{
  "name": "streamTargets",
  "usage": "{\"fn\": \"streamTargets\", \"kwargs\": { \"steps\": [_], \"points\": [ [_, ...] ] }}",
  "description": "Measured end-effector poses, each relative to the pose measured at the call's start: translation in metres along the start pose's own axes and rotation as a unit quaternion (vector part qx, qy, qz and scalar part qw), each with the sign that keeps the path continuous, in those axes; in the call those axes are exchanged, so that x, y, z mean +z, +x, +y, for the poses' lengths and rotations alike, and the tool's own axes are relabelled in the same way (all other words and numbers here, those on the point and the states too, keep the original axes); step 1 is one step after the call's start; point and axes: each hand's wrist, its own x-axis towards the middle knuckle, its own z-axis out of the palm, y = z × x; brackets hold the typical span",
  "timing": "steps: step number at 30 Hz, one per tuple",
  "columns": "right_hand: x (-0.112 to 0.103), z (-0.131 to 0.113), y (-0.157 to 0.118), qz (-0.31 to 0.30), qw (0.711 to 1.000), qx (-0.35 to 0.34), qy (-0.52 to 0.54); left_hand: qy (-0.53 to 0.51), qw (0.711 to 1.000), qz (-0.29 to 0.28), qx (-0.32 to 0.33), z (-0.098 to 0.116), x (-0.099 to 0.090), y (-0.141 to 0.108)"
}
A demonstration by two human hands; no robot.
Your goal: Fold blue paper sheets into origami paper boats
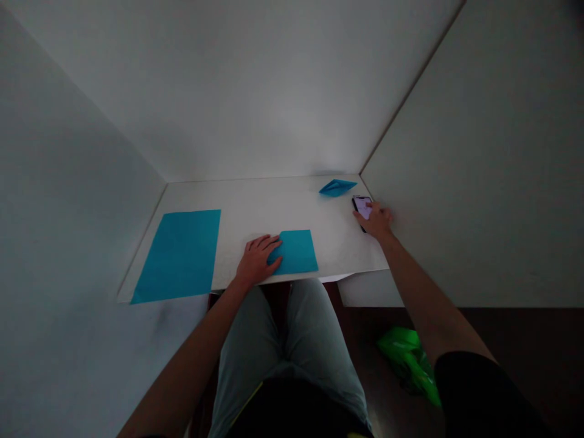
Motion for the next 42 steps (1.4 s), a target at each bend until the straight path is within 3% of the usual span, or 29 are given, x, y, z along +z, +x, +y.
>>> {"fn": "streamTargets", "kwargs": {
  "steps": [6,10,15,20,25,34,38,42],
  "points": [
    [0.024,-0.042,-0.041,0.062,0.986,-0.126,0.089,-0.008,1.000,0.000,-0.001,-0.007,0.000,0.006],
    [0.044,-0.093,-0.066,0.004,0.966,-0.234,0.108,-0.010,1.000,0.013,-0.016,-0.028,-0.001,0.032],
    [0.073,-0.147,-0.049,-0.038,0.956,-0.276,0.091,-0.031,0.998,0.034,-0.051,-0.053,-0.006,0.082],
    [0.092,-0.178,-0.016,-0.054,0.952,-0.294,0.066,-0.052,0.997,0.035,-0.049,-0.073,-0.006,0.125],
    [0.095,-0.188,0.006,-0.058,0.941,-0.326,0.070,-0.045,0.997,0.042,-0.051,-0.089,-0.004,0.151],
    [0.099,-0.182,0.017,-0.092,0.933,-0.324,0.124,-0.089,0.995,0.030,-0.040,-0.095,-0.003,0.164],
    [0.095,-0.181,0.021,-0.092,0.924,-0.312,0.200,-0.170,0.984,0.019,-0.054,-0.098,0.000,0.174],
    [0.092,-0.181,0.026,-0.134,0.888,-0.279,0.341,-0.273,0.957,0.061,-0.075,-0.102,0.004,0.176]
  ]
}}
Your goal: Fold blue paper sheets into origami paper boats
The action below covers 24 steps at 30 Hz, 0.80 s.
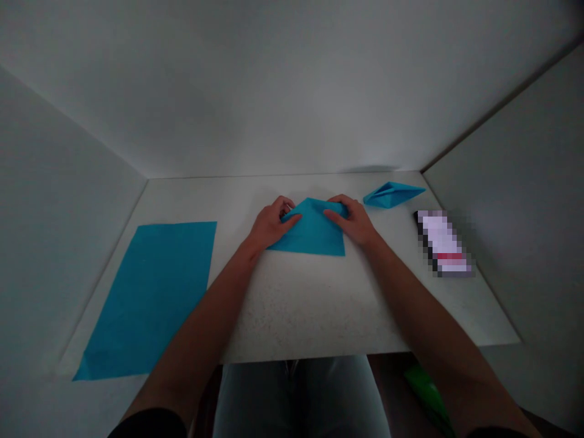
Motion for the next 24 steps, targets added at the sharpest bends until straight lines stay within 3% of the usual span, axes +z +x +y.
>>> {"fn": "streamTargets", "kwargs": {
  "steps": [5,9,15,20,24],
  "points": [
    [0.000,0.002,0.003,0.008,0.991,0.003,0.131,-0.069,0.996,0.059,0.001,-0.007,-0.001,-0.001],
    [0.000,-0.005,0.003,-0.011,0.995,-0.045,0.087,-0.093,0.993,0.066,0.003,-0.007,-0.001,-0.001],
    [0.001,-0.006,-0.001,-0.080,0.995,-0.035,0.054,-0.119,0.990,0.069,0.011,-0.006,0.000,-0.002],
    [-0.001,0.000,0.000,-0.035,0.999,-0.027,0.029,-0.109,0.990,0.089,0.032,-0.006,-0.001,-0.001],
    [-0.002,0.002,0.001,-0.011,1.000,-0.027,0.004,-0.080,0.994,0.054,0.040,-0.006,-0.005,-0.003]
  ]
}}
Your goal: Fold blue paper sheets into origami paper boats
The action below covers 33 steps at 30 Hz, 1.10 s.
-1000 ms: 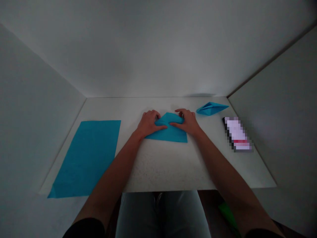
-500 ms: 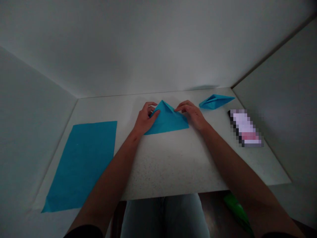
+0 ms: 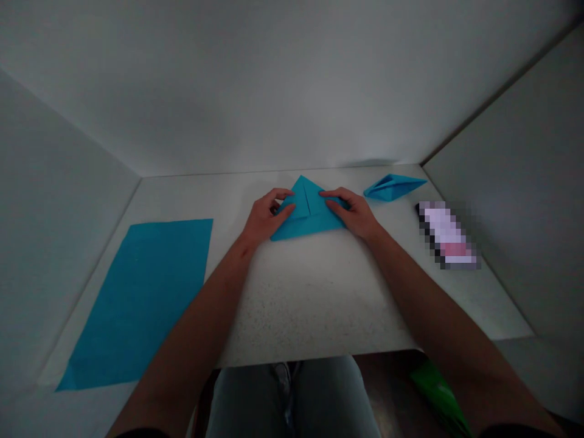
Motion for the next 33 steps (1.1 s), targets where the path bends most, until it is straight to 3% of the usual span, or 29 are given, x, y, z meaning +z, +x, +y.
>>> {"fn": "streamTargets", "kwargs": {
  "steps": [4,13,22,29,33],
  "points": [
    [0.000,0.001,-0.001,0.000,1.000,-0.016,-0.007,0.025,0.999,-0.034,0.021,0.000,-0.003,-0.002],
    [-0.003,0.000,0.000,-0.017,0.998,-0.014,0.053,0.092,0.991,-0.035,0.089,-0.009,-0.005,0.001],
    [-0.003,0.003,0.002,0.004,0.999,-0.009,0.038,0.094,0.991,-0.026,0.090,-0.018,-0.007,0.002],
    [-0.005,0.013,0.002,0.059,0.993,0.045,0.094,0.064,0.988,-0.113,0.084,-0.023,-0.014,0.001],
    [-0.008,0.015,0.001,0.061,0.993,0.044,0.091,0.103,0.980,-0.121,0.117,-0.021,-0.017,0.002]
  ]
}}
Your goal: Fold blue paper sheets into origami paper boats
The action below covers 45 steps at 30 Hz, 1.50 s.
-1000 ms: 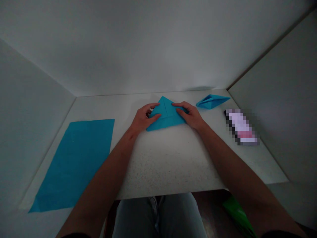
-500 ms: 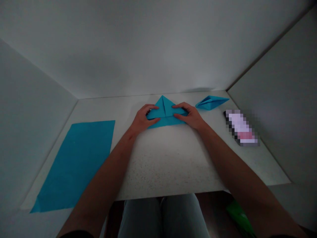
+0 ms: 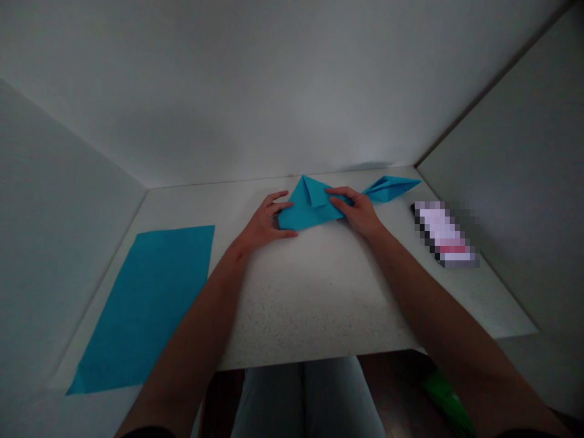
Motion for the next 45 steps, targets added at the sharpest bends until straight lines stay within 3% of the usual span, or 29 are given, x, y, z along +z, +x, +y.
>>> {"fn": "streamTargets", "kwargs": {
  "steps": [3,8,14,19,27,39,45],
  "points": [
    [-0.003,-0.002,-0.001,-0.021,0.997,-0.038,-0.058,0.026,1.000,0.009,0.014,0.003,0.000,0.000],
    [-0.008,-0.004,-0.004,-0.078,0.986,-0.106,-0.103,-0.020,0.999,0.039,0.001,0.010,0.002,0.000],
    [-0.015,-0.004,-0.004,-0.142,0.977,-0.112,-0.112,-0.052,0.996,0.067,-0.022,0.012,-0.001,0.000],
    [-0.015,-0.003,-0.004,-0.138,0.979,-0.123,-0.083,-0.086,0.988,0.122,-0.028,0.008,-0.001,0.000],
    [-0.012,-0.004,-0.004,-0.129,0.984,-0.113,-0.046,-0.212,0.961,0.153,-0.092,0.002,0.001,0.001],
    [-0.009,-0.011,-0.004,-0.052,0.998,-0.011,0.017,-0.285,0.932,0.181,-0.130,0.000,-0.002,0.002],
    [-0.009,-0.003,0.000,-0.030,0.994,0.076,0.076,-0.283,0.929,0.196,-0.134,-0.003,0.002,0.002]
  ]
}}
